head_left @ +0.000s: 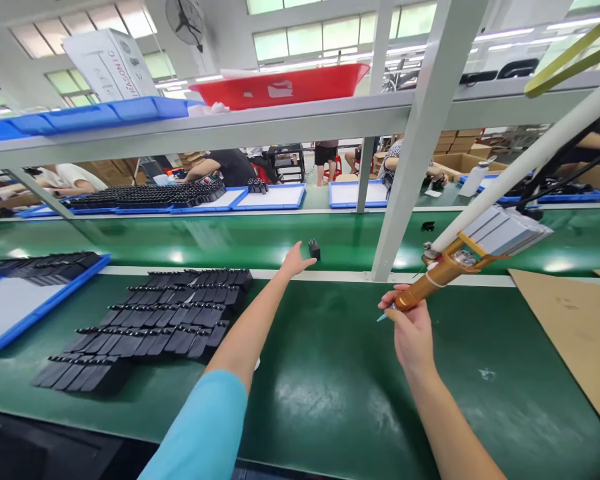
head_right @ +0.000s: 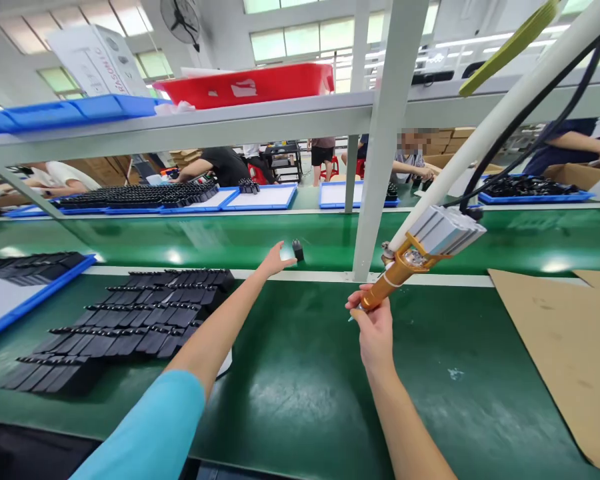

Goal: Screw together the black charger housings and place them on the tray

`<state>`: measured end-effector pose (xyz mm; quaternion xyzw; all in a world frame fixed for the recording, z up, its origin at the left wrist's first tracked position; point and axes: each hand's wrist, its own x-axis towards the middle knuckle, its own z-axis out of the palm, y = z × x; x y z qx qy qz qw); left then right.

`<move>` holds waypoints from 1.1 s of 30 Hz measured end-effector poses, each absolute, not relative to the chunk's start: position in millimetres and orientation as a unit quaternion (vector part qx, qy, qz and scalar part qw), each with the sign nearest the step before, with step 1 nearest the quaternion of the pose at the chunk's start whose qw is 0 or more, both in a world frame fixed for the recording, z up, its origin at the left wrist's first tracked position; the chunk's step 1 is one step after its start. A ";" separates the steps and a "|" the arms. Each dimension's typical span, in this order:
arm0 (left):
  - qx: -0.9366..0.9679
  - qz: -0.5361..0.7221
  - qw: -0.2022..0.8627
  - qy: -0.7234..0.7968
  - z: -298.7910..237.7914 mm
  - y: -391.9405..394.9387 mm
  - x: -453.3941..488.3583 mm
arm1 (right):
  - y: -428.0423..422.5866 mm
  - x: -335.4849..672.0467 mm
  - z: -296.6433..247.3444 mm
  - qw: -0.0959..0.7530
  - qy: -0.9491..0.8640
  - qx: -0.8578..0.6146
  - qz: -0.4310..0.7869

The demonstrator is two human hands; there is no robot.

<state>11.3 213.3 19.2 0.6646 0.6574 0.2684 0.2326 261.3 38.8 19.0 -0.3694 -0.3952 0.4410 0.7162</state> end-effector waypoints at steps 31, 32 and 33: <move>0.791 0.238 0.350 0.441 -4.1 15.5 -4.0 | 40.9 225.2 64.9 0.719 -0.425 -0.346 0.428; 0.785 0.247 0.344 0.451 -4.1 16.1 -0.2 | 42.4 217.5 67.9 0.721 -0.426 -0.339 0.429; 0.784 0.252 0.341 0.454 -3.6 16.9 2.5 | 44.1 209.4 70.7 0.724 -0.427 -0.331 0.429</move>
